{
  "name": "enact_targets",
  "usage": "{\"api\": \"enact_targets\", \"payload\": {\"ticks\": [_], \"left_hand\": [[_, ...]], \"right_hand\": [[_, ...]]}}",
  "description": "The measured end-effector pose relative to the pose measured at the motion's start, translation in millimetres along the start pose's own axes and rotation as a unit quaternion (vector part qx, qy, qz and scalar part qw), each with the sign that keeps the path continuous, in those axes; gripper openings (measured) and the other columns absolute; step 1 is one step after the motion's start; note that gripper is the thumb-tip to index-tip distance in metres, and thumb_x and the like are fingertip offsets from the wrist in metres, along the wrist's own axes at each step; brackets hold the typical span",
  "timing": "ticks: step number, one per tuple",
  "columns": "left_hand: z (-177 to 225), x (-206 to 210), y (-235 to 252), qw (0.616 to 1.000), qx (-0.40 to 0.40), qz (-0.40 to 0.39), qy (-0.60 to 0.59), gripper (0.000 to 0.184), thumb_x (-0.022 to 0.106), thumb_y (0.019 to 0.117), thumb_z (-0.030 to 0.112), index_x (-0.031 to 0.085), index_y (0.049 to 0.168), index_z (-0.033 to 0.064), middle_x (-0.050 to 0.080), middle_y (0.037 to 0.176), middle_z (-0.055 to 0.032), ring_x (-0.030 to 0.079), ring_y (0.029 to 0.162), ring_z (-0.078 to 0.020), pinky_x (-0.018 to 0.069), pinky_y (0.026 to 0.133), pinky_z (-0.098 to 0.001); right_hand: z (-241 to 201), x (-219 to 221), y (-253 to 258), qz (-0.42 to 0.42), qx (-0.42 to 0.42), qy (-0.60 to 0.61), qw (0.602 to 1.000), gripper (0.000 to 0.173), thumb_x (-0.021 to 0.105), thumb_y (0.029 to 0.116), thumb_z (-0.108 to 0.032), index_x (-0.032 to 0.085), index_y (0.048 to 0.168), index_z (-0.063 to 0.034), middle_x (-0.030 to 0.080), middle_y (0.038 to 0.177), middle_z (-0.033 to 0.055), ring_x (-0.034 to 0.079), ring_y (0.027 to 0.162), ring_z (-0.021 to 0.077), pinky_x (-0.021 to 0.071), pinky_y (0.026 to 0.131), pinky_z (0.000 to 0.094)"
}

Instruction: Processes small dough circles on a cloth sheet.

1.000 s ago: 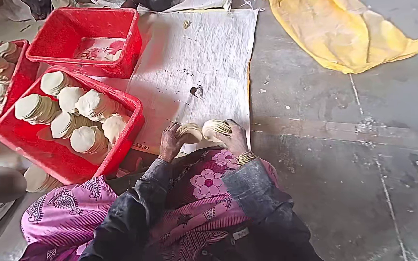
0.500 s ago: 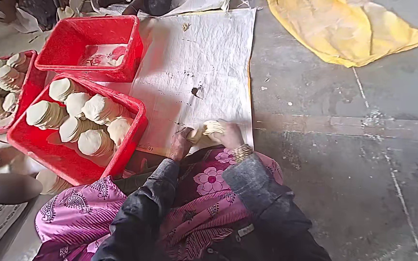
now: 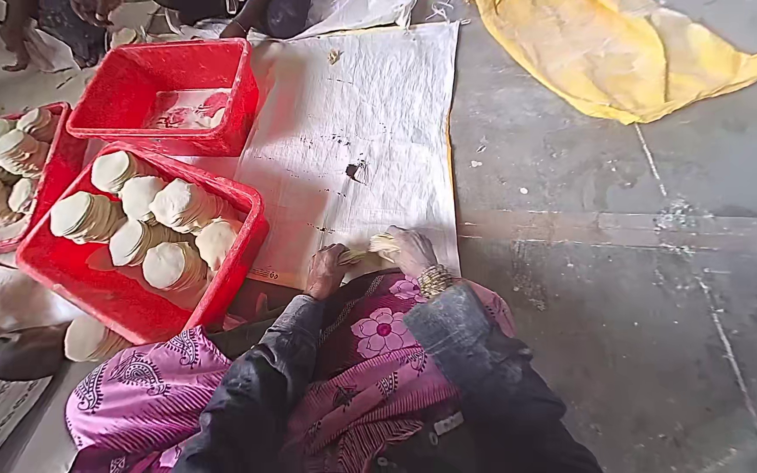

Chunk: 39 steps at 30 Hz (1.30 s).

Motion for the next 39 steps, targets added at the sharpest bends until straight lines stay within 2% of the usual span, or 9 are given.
{"api": "enact_targets", "payload": {"ticks": [5,9,13,18,22,26,30,35,39], "left_hand": [[-5,-21,-7,0.990,0.061,0.099,-0.076,0.035,0.073,0.0917,0.025,0.071,0.117,0.0015,0.073,0.109,-0.0165,0.070,0.105,-0.0294,0.0519,0.097,-0.0496],[2,3,3,0.999,0.036,-0.017,0.032,0.034,0.067,0.0883,0.011,0.070,0.122,0.0028,0.068,0.124,-0.0178,0.062,0.120,-0.0362,0.0443,0.104,-0.0568],[0,-18,-3,0.995,0.053,0.075,-0.042,0.028,0.069,0.0911,0.016,0.072,0.115,0.0029,0.073,0.110,-0.0171,0.069,0.106,-0.0337,0.0512,0.097,-0.0557],[-1,0,3,0.998,0.041,-0.005,0.037,0.036,0.066,0.0887,0.012,0.070,0.124,0.0070,0.071,0.121,-0.0159,0.064,0.117,-0.0362,0.0452,0.103,-0.0586],[-4,-23,-10,0.991,0.083,0.102,-0.025,0.029,0.073,0.0874,0.016,0.074,0.114,0.0057,0.074,0.110,-0.0151,0.070,0.107,-0.0346,0.0508,0.097,-0.0574],[-6,-8,-7,0.999,0.028,0.004,0.030,0.034,0.068,0.0934,0.024,0.070,0.122,0.0067,0.071,0.119,-0.0162,0.066,0.114,-0.0354,0.0486,0.100,-0.0581],[2,-18,-16,0.987,0.109,0.113,-0.037,0.030,0.069,0.0864,0.005,0.073,0.115,0.0009,0.073,0.111,-0.0187,0.070,0.105,-0.0362,0.0521,0.095,-0.0573],[1,2,0,0.997,0.052,-0.029,0.041,0.036,0.066,0.0963,0.029,0.070,0.122,0.0041,0.069,0.121,-0.0179,0.064,0.117,-0.0353,0.0478,0.102,-0.0568],[8,-18,-10,0.994,0.065,0.077,-0.048,0.031,0.070,0.0943,0.023,0.071,0.118,0.0023,0.072,0.111,-0.0177,0.069,0.107,-0.0318,0.0515,0.098,-0.0521]], "right_hand": [[23,-16,-6,0.101,-0.091,0.194,0.972,0.042,0.078,0.0864,-0.014,0.068,0.126,-0.0059,0.069,0.121,0.0205,0.063,0.119,0.0355,0.0448,0.104,0.0581],[4,1,5,-0.014,-0.036,0.038,0.999,0.045,0.068,0.0925,-0.010,0.061,0.137,-0.0081,0.064,0.132,0.0225,0.056,0.130,0.0398,0.0390,0.111,0.0590],[22,-12,-5,0.100,-0.095,0.179,0.974,0.038,0.078,0.0844,-0.013,0.071,0.121,-0.0035,0.070,0.118,0.0202,0.065,0.116,0.0351,0.0482,0.102,0.0564],[9,3,10,-0.016,-0.025,0.023,0.999,0.048,0.070,0.0958,-0.024,0.060,0.140,-0.0076,0.062,0.137,0.0208,0.053,0.134,0.0371,0.0368,0.115,0.0558],[22,-14,-6,0.081,-0.080,0.174,0.978,0.043,0.078,0.0890,-0.024,0.068,0.124,-0.0016,0.069,0.118,0.0224,0.063,0.116,0.0361,0.0453,0.104,0.0565],[11,2,4,-0.014,-0.035,0.015,0.999,0.044,0.069,0.0962,-0.022,0.061,0.137,-0.0068,0.064,0.132,0.0225,0.057,0.130,0.0382,0.0388,0.112,0.0562],[19,-13,-5,0.076,-0.091,0.144,0.982,0.039,0.077,0.0892,-0.017,0.069,0.126,-0.0053,0.069,0.120,0.0215,0.063,0.119,0.0373,0.0447,0.106,0.0566],[5,4,3,-0.007,-0.058,0.014,0.998,0.043,0.066,0.0974,-0.018,0.061,0.139,-0.0089,0.064,0.134,0.0208,0.055,0.132,0.0381,0.0373,0.114,0.0560],[17,-10,-5,0.085,-0.104,0.156,0.979,0.039,0.077,0.0902,-0.019,0.069,0.126,-0.0050,0.069,0.119,0.0220,0.064,0.118,0.0380,0.0456,0.105,0.0578]]}}
Point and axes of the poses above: each hand's wrist, its own y-axis towards the middle knuckle, its own x-axis out of the palm, z = x × y, the point moved 5 cm from there along y, towards the middle knuckle
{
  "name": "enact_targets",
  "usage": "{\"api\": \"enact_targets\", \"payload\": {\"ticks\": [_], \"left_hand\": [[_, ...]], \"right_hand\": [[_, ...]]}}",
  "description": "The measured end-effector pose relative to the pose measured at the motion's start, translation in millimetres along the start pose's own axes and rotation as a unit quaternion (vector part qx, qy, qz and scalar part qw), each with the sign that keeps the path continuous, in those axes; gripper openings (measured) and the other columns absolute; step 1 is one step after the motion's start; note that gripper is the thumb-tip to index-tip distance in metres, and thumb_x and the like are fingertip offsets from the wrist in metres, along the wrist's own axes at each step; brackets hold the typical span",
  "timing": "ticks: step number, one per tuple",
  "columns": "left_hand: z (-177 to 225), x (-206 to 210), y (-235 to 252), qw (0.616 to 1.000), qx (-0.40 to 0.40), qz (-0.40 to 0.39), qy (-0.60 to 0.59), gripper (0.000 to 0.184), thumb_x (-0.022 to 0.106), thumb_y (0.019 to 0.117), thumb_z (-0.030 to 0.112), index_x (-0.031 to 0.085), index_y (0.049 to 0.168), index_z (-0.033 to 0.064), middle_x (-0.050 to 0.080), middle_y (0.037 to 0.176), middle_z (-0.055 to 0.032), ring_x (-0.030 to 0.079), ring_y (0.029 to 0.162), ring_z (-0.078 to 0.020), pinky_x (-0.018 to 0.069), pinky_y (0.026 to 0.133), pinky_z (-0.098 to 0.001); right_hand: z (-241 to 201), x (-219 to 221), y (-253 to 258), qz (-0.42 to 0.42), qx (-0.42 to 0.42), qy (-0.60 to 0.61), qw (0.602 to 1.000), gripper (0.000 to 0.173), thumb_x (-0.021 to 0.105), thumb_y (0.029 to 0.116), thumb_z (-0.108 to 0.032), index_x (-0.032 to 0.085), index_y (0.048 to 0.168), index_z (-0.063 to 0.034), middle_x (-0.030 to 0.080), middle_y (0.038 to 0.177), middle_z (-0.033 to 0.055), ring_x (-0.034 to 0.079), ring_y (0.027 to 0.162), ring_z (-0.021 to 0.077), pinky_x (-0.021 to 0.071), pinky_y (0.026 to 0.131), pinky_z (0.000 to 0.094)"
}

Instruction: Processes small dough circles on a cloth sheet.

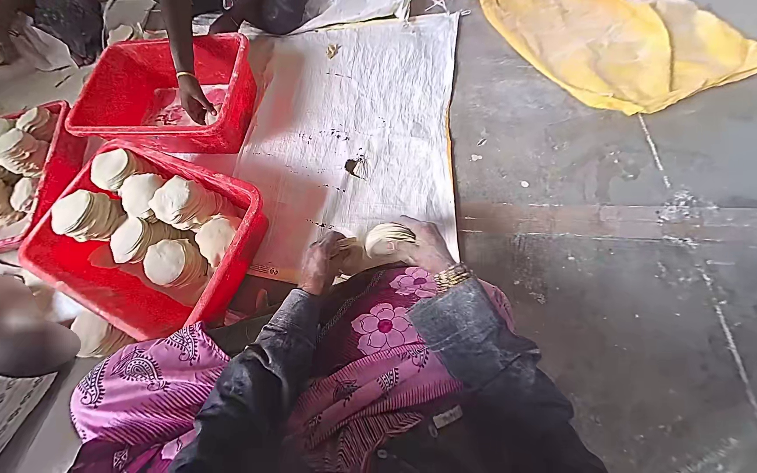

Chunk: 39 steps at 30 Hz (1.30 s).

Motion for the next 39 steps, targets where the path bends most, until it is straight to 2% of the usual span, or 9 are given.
{"api": "enact_targets", "payload": {"ticks": [4,9,15,18,21,26,29,34,39], "left_hand": [[-18,8,2,0.990,-0.050,-0.114,0.069,0.037,0.066,0.0955,0.026,0.067,0.124,0.0029,0.069,0.119,-0.0194,0.064,0.116,-0.0357,0.0468,0.102,-0.0567],[4,-18,12,0.988,-0.034,0.013,-0.147,0.031,0.073,0.0914,0.022,0.068,0.112,-0.0016,0.071,0.097,-0.0155,0.069,0.093,-0.0250,0.0544,0.089,-0.0473],[-58,10,-1,0.871,-0.178,0.095,-0.448,0.037,0.065,0.0938,-0.001,0.056,0.128,-0.0084,0.066,0.112,-0.0212,0.068,0.098,-0.0222,0.0576,0.088,-0.0388],[-85,26,-19,0.794,-0.295,0.142,-0.512,0.038,0.062,0.0968,-0.001,0.054,0.133,-0.0056,0.065,0.115,-0.0211,0.067,0.095,-0.0232,0.0574,0.083,-0.0389],[-86,30,-20,0.744,-0.336,0.142,-0.560,0.032,0.055,0.1018,0.005,0.054,0.132,-0.0042,0.065,0.110,-0.0201,0.067,0.090,-0.0240,0.0576,0.079,-0.0401],[-85,32,-16,0.676,-0.334,0.151,-0.639,0.053,0.033,0.1103,0.045,0.052,0.140,0.0062,0.064,0.127,-0.0179,0.064,0.112,-0.0292,0.0535,0.091,-0.0507],[-85,33,-19,0.670,-0.327,0.131,-0.653,0.075,0.018,0.1063,0.061,0.048,0.146,0.0057,0.059,0.137,-0.0207,0.060,0.121,-0.0326,0.0501,0.097,-0.0544],[-84,33,-20,0.675,-0.320,0.127,-0.653,0.081,0.017,0.1052,0.064,0.049,0.145,0.0008,0.058,0.138,-0.0230,0.058,0.125,-0.0333,0.0473,0.103,-0.0542],[-81,25,-21,0.807,-0.248,0.118,-0.524,0.041,0.052,0.1065,0.023,0.055,0.135,-0.0066,0.063,0.125,-0.0251,0.062,0.114,-0.0308,0.0498,0.100,-0.0474]], "right_hand": [[4,14,5,-0.092,0.051,-0.119,0.987,0.041,0.063,0.0950,-0.008,0.062,0.136,-0.0068,0.065,0.130,0.0233,0.058,0.128,0.0401,0.0406,0.110,0.0579],[16,2,7,-0.031,0.060,-0.013,0.998,0.042,0.066,0.1001,-0.026,0.063,0.132,0.0004,0.065,0.128,0.0263,0.058,0.127,0.0402,0.0395,0.112,0.0568],[19,-5,7,-0.018,0.132,0.042,0.990,0.044,0.063,0.1023,-0.027,0.061,0.132,0.0058,0.059,0.135,0.0292,0.052,0.134,0.0390,0.0346,0.115,0.0537],[-17,-8,2,0.008,0.130,0.151,0.980,0.034,0.065,0.1010,-0.019,0.064,0.125,0.0049,0.066,0.122,0.0223,0.063,0.115,0.0259,0.0463,0.104,0.0423],[-58,4,-8,0.009,0.069,0.388,0.919,0.021,0.058,0.1012,-0.008,0.066,0.118,0.0026,0.071,0.099,0.0104,0.070,0.089,0.0125,0.0587,0.083,0.0292],[-79,65,14,-0.046,0.065,0.470,0.879,0.019,0.056,0.1024,-0.008,0.065,0.115,0.0030,0.073,0.098,0.0103,0.072,0.090,0.0150,0.0605,0.083,0.0325],[-51,108,28,-0.048,0.150,0.307,0.939,0.037,0.066,0.0998,-0.015,0.061,0.129,0.0065,0.066,0.127,0.0204,0.063,0.117,0.0210,0.0484,0.105,0.0372],[-34,113,32,-0.031,0.163,0.266,0.950,0.035,0.068,0.0990,-0.020,0.065,0.124,0.0040,0.067,0.123,0.0189,0.064,0.114,0.0200,0.0496,0.102,0.0379],[-59,110,20,0.002,0.121,0.177,0.977,0.040,0.066,0.0991,-0.017,0.061,0.131,0.0059,0.065,0.129,0.0227,0.061,0.123,0.0270,0.0452,0.109,0.0435]]}}
Point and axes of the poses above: each hand's wrist, its own y-axis towards the middle knuckle, its own x-axis out of the palm, z = x × y, the point moved 5 cm from there along y, towards the middle knuckle
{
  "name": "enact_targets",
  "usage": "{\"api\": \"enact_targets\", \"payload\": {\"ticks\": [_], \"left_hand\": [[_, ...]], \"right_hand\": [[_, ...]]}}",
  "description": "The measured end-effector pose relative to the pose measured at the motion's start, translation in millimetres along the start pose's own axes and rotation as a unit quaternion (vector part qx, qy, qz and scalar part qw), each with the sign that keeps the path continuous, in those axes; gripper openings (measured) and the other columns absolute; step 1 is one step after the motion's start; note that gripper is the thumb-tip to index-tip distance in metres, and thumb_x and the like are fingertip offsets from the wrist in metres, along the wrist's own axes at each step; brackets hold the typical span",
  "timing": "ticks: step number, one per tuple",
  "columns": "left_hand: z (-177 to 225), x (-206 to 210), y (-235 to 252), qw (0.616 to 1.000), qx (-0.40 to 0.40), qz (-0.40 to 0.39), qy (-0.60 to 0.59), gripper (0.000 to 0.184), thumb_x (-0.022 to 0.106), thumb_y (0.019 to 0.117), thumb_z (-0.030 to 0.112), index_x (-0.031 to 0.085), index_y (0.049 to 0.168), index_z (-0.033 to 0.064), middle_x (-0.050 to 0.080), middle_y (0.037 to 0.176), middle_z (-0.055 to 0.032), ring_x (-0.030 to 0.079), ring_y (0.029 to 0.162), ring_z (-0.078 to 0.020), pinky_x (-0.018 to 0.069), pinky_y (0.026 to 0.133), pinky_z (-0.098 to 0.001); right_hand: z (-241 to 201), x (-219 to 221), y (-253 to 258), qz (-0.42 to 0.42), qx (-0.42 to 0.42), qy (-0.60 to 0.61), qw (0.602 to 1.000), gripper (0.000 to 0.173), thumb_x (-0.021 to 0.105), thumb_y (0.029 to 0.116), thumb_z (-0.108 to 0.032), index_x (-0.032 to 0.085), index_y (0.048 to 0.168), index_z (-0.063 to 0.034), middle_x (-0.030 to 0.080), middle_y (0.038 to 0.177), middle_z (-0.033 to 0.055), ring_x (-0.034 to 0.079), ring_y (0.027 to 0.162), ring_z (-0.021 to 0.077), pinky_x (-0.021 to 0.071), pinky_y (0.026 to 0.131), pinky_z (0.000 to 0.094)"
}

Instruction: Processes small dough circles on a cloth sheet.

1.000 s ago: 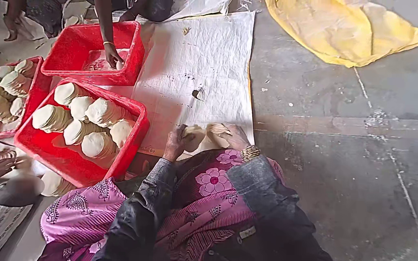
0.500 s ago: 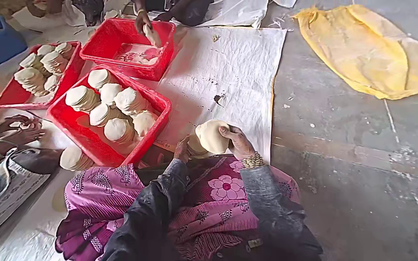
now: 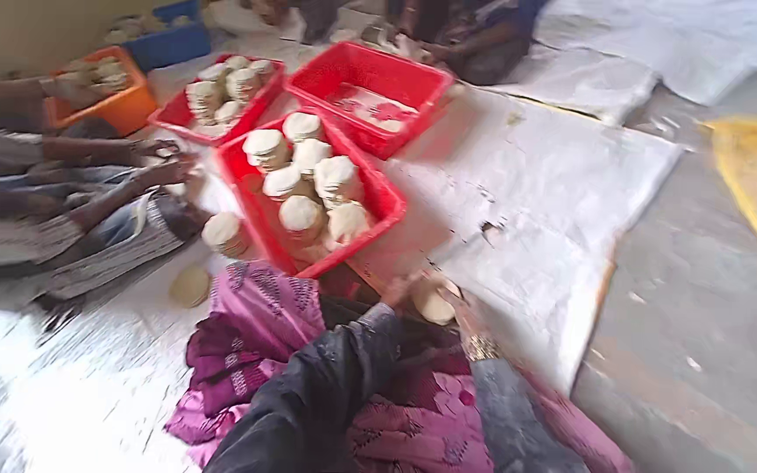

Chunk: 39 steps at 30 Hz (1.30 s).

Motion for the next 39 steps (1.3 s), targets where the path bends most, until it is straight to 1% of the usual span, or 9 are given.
{"api": "enact_targets", "payload": {"ticks": [3,8,11,17,20,25,29,33,39], "left_hand": [[9,0,-6,0.987,0.055,-0.022,0.152,0.068,0.080,0.0862,0.012,0.048,0.143,-0.0082,0.055,0.140,-0.0290,0.053,0.132,-0.0366,0.0395,0.114,-0.0485],[36,14,-13,0.919,0.221,-0.188,0.268,0.050,0.076,0.0843,0.002,0.062,0.132,-0.0058,0.064,0.127,-0.0292,0.059,0.123,-0.0414,0.0411,0.109,-0.0574],[51,21,-22,0.878,0.268,-0.268,0.294,0.054,0.076,0.0812,0.000,0.061,0.133,-0.0041,0.067,0.121,-0.0265,0.063,0.116,-0.0398,0.0454,0.103,-0.0578],[42,16,-11,0.920,0.303,-0.209,0.133,0.043,0.066,0.0936,0.015,0.057,0.127,-0.0102,0.064,0.120,-0.0278,0.063,0.111,-0.0348,0.0486,0.100,-0.0499],[46,17,-4,0.962,0.247,-0.118,-0.009,0.053,0.032,0.1092,0.029,0.065,0.115,-0.0119,0.066,0.116,-0.0258,0.061,0.113,-0.0293,0.0431,0.106,-0.0458],[18,25,23,0.977,0.172,0.024,-0.125,0.064,0.020,0.1095,0.043,0.062,0.084,0.0022,0.059,0.070,-0.0025,0.058,0.067,-0.0141,0.0509,0.072,-0.0363],[15,20,20,0.975,0.137,0.025,-0.174,0.066,0.017,0.1111,0.044,0.063,0.092,-0.0003,0.066,0.080,-0.0059,0.063,0.076,-0.0137,0.0530,0.080,-0.0341],[17,15,25,0.982,0.122,0.013,-0.144,0.071,0.017,0.1119,0.042,0.066,0.115,-0.0088,0.065,0.118,-0.0258,0.060,0.115,-0.0299,0.0431,0.107,-0.0468],[9,14,27,0.984,0.109,0.045,-0.133,0.066,0.023,0.1115,0.041,0.068,0.111,-0.0083,0.067,0.112,-0.0246,0.062,0.110,-0.0300,0.0450,0.103,-0.0473]], "right_hand": [[-4,-1,7,-0.015,-0.066,-0.133,0.989,0.044,0.070,0.0972,-0.020,0.062,0.131,0.0072,0.063,0.129,0.0298,0.059,0.124,0.0398,0.0423,0.109,0.0563],[-16,-23,16,-0.150,-0.196,-0.136,0.960,0.099,0.081,0.0662,-0.024,0.039,0.154,-0.0030,0.039,0.155,0.0281,0.043,0.140,0.0398,0.0401,0.111,0.0560],[-29,-30,14,-0.200,-0.219,-0.254,0.921,0.101,0.087,0.0561,-0.028,0.050,0.146,-0.0020,0.049,0.147,0.0282,0.043,0.139,0.0448,0.0361,0.114,0.0590],[-50,-30,-7,-0.132,-0.168,-0.362,0.907,0.061,0.088,0.0689,-0.025,0.066,0.116,0.0060,0.068,0.101,0.0309,0.065,0.099,0.0489,0.0465,0.087,0.0681],[-55,-20,-28,-0.046,-0.220,-0.328,0.917,0.070,0.086,0.0740,-0.028,0.060,0.125,0.0116,0.063,0.115,0.0391,0.060,0.110,0.0565,0.0424,0.096,0.0720],[-41,17,-20,-0.045,-0.188,-0.427,0.883,0.060,0.086,0.0734,-0.018,0.065,0.124,0.0053,0.063,0.121,0.0342,0.055,0.121,0.0535,0.0353,0.109,0.0654],[-49,11,-25,-0.058,-0.169,-0.405,0.897,0.059,0.082,0.0795,-0.024,0.064,0.125,0.0074,0.063,0.118,0.0370,0.058,0.117,0.0546,0.0412,0.102,0.0686],[-33,-1,-33,0.041,-0.227,-0.253,0.939,0.072,0.080,0.0807,-0.025,0.052,0.133,0.0157,0.059,0.125,0.0379,0.059,0.117,0.0465,0.0443,0.104,0.0570],[-45,7,-26,0.005,-0.137,-0.344,0.929,0.074,0.083,0.0812,-0.028,0.054,0.137,0.0118,0.060,0.125,0.0390,0.059,0.120,0.0514,0.0415,0.105,0.0650]]}}
Point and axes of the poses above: each hand's wrist, its own y-axis towards the middle knuckle, its own x-axis out of the palm, z = x × y, the point moved 5 cm from there along y, towards the middle knuckle
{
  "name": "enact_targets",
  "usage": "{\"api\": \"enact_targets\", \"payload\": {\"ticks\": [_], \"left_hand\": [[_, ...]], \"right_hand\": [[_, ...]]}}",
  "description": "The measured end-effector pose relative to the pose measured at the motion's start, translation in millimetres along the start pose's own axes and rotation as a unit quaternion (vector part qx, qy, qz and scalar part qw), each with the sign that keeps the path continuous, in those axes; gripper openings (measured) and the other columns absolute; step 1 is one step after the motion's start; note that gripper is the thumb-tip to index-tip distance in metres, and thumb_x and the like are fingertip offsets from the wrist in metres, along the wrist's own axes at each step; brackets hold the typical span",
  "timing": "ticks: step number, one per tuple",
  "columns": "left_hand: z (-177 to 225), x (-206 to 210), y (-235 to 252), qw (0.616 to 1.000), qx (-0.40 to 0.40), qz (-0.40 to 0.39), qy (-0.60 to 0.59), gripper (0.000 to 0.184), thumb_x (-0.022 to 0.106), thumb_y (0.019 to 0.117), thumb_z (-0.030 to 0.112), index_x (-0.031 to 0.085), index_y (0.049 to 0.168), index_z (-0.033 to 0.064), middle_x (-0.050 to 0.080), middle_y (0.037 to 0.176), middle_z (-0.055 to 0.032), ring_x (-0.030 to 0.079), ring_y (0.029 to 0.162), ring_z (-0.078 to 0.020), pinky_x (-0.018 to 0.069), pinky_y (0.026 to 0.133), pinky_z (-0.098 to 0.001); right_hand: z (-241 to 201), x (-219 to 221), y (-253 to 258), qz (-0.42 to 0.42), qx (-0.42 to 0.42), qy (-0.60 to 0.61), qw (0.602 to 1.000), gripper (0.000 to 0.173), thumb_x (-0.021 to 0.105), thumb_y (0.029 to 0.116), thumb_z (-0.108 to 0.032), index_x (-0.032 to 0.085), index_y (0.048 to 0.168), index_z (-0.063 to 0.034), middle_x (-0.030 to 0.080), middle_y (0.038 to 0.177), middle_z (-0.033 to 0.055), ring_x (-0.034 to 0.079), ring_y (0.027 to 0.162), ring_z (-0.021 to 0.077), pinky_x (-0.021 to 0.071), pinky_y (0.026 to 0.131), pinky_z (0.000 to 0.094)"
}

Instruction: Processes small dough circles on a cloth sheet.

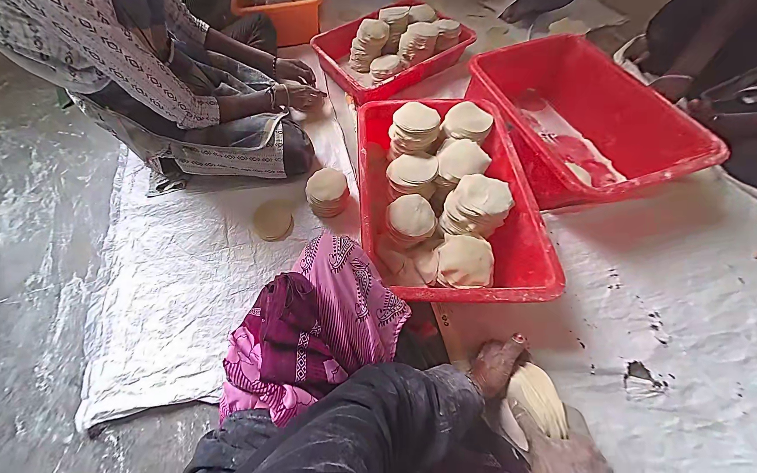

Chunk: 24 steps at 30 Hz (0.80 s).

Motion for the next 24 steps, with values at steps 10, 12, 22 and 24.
{"api": "enact_targets", "payload": {"ticks": [10,12,22,24], "left_hand": [[0,3,1,0.998,0.011,-0.013,-0.064,0.064,0.021,0.1123,0.039,0.066,0.110,-0.0064,0.066,0.112,-0.0206,0.061,0.110,-0.0239,0.0448,0.104,-0.0417],[2,4,2,0.996,0.001,-0.028,-0.087,0.067,0.018,0.1121,0.042,0.065,0.115,-0.0062,0.066,0.117,-0.0214,0.060,0.113,-0.0239,0.0438,0.107,-0.0417],[2,6,8,0.995,0.011,-0.052,-0.082,0.073,0.012,0.1110,0.045,0.065,0.102,-0.0049,0.068,0.098,-0.0152,0.063,0.095,-0.0201,0.0494,0.095,-0.0397],[-1,9,7,0.996,0.020,-0.064,-0.059,0.072,0.013,0.1109,0.045,0.065,0.099,-0.0041,0.066,0.093,-0.0129,0.062,0.091,-0.0183,0.0501,0.091,-0.0385]], "right_hand": [[-3,5,3,0.037,-0.035,0.043,0.998,0.074,0.082,0.0779,-0.023,0.053,0.136,0.0133,0.060,0.122,0.0407,0.060,0.115,0.0531,0.0428,0.100,0.0672],[-3,4,-6,0.091,-0.067,0.117,0.987,0.076,0.081,0.0775,-0.021,0.048,0.136,0.0148,0.058,0.127,0.0376,0.060,0.117,0.0403,0.0461,0.103,0.0515],[0,6,-13,0.084,-0.080,0.119,0.986,0.069,0.082,0.0794,-0.015,0.051,0.134,0.0141,0.059,0.126,0.0361,0.061,0.116,0.0403,0.0475,0.102,0.0511],[3,9,-6,0.041,-0.063,0.063,0.995,0.069,0.082,0.0791,-0.018,0.054,0.136,0.0101,0.061,0.126,0.0358,0.061,0.117,0.0483,0.0456,0.101,0.0632]]}}
Point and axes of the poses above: each hand's wrist, its own y-axis towards the middle knuckle, its own x-axis out of the palm, z = x × y, the point moved 5 cm from there along y, towards the middle knuckle
